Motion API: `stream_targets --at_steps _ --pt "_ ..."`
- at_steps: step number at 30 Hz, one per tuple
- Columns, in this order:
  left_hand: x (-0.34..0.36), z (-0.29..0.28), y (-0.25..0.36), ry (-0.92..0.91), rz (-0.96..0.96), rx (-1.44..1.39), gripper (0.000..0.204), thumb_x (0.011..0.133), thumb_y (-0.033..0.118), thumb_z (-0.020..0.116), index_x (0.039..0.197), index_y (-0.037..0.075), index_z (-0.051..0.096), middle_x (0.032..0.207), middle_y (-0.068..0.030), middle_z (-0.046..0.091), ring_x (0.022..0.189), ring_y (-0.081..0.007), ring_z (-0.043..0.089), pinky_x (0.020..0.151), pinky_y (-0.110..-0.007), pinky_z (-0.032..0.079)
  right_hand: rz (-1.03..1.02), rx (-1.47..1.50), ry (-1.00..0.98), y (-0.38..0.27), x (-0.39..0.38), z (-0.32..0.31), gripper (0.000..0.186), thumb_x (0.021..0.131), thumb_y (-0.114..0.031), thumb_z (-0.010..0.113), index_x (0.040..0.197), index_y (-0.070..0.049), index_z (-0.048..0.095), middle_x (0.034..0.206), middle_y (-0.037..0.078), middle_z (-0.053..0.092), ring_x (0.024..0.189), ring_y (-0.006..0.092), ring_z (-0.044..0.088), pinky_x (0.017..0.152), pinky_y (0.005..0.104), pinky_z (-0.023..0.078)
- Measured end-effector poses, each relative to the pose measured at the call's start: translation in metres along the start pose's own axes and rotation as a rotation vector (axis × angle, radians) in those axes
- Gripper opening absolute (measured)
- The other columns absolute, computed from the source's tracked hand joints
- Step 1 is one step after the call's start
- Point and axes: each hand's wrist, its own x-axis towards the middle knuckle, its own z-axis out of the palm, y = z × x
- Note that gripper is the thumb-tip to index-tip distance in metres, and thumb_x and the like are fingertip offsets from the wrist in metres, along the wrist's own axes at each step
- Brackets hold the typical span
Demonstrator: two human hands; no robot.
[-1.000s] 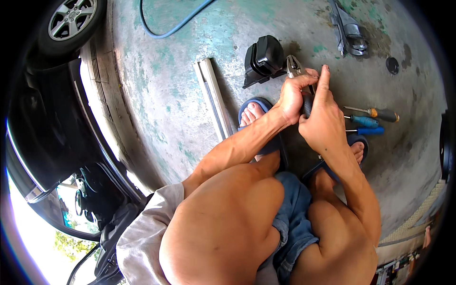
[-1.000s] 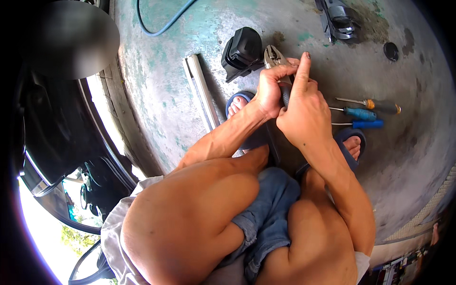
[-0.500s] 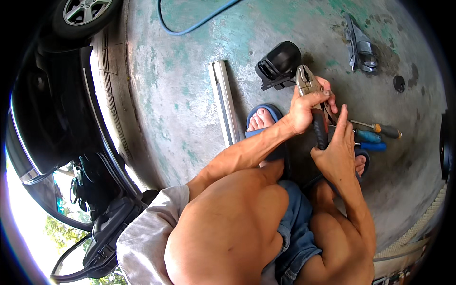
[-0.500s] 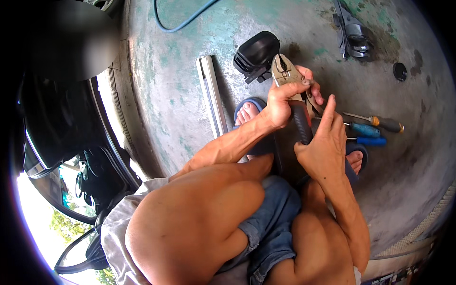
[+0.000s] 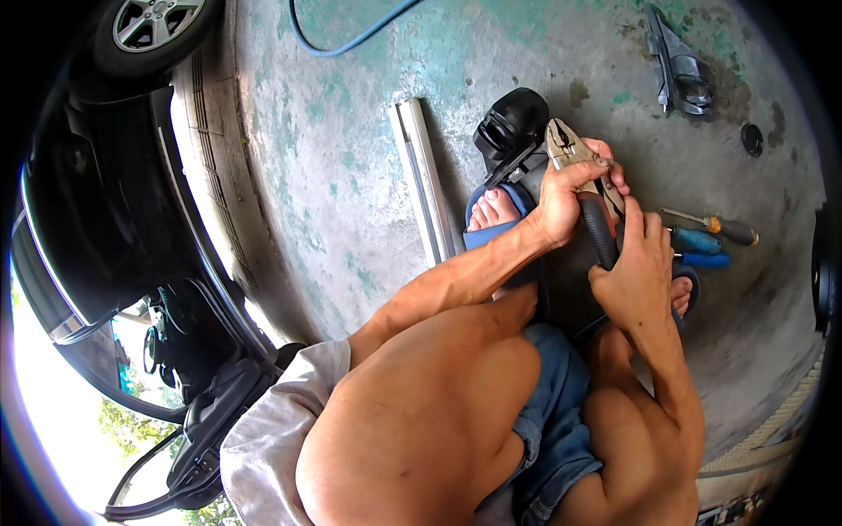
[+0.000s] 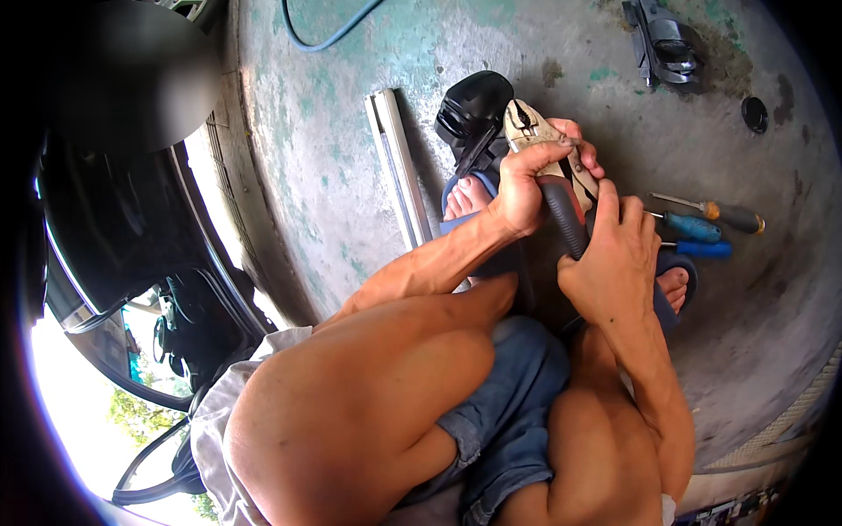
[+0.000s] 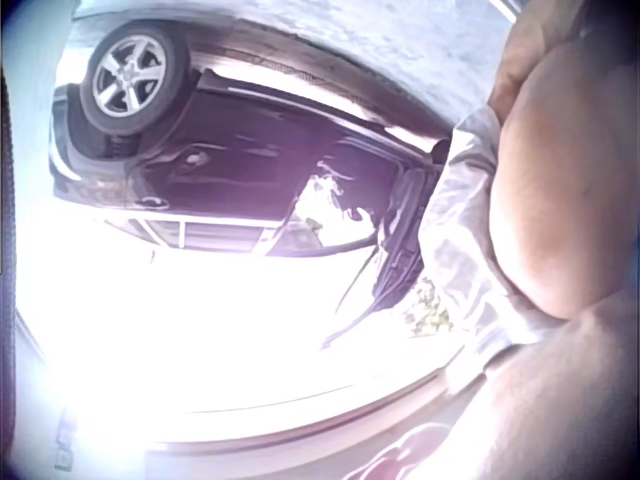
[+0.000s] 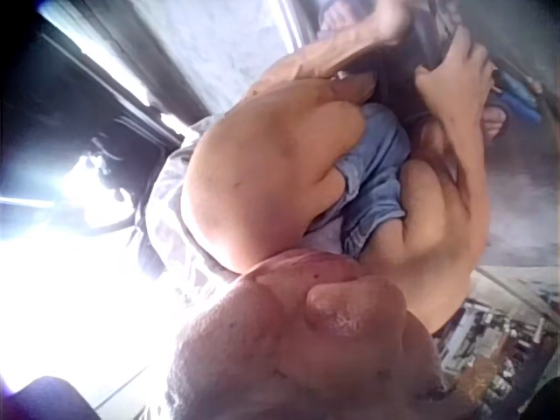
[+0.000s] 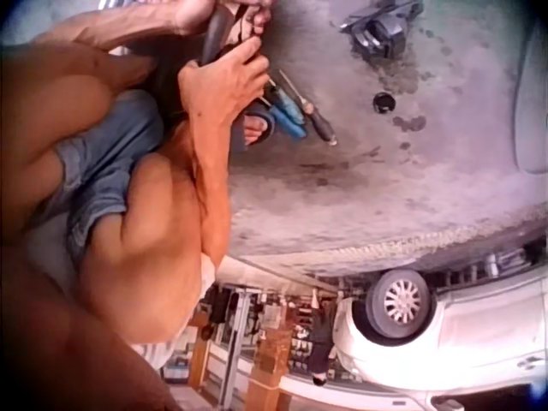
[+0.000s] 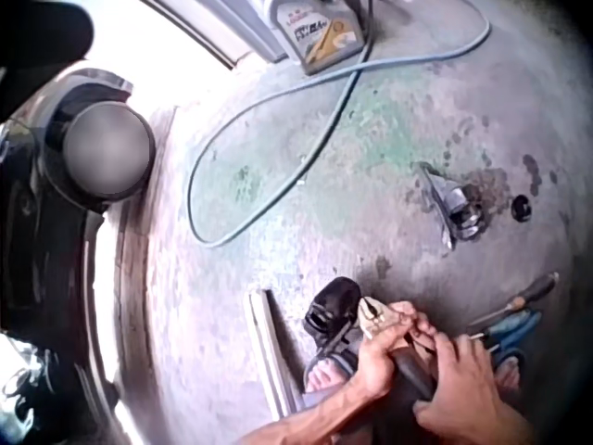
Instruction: The person holds a plastic automotive housing component on their lap and uses locking pliers to grip, twist, and pull internal mechanical elements and metal fastners to disassemble or repair the device.
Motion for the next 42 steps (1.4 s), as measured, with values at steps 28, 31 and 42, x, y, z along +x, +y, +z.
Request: stream_targets --at_steps 28,31,42 --pt "0.017 -0.020 0.068 0.480 0.635 1.758 0.033 0.085 0.036 0.072 0.103 0.008 0.072 0.090 -0.0155 0.071 0.077 -0.0357 0.071 0.067 -0.045 0.057 0.124 0.113 -0.202 0.014 0.013 -0.001 0.078 0.070 0.000 0.058 0.147 0.002 0.043 0.131 0.027 0.057 0.119 0.0494 0.057 0.101 0.0477 0.045" --pt "0.019 -0.023 0.066 0.506 0.690 1.737 0.030 0.085 0.034 0.073 0.102 0.008 0.073 0.087 -0.0158 0.072 0.074 -0.0351 0.071 0.067 -0.044 0.057 0.097 0.146 -0.237 0.012 0.015 -0.006 0.076 0.070 -0.001 0.057 0.144 0.006 0.042 0.125 0.032 0.056 0.116 0.0520 0.056 0.101 0.0532 0.046" --pt "0.023 -0.021 0.072 0.493 0.649 1.727 0.028 0.083 0.030 0.072 0.098 0.007 0.072 0.082 -0.0145 0.070 0.070 -0.0335 0.070 0.063 -0.044 0.057 0.107 0.163 -0.312 0.005 0.017 -0.021 0.077 0.068 -0.001 0.057 0.143 0.008 0.040 0.127 0.035 0.053 0.118 0.0531 0.053 0.104 0.0524 0.043"
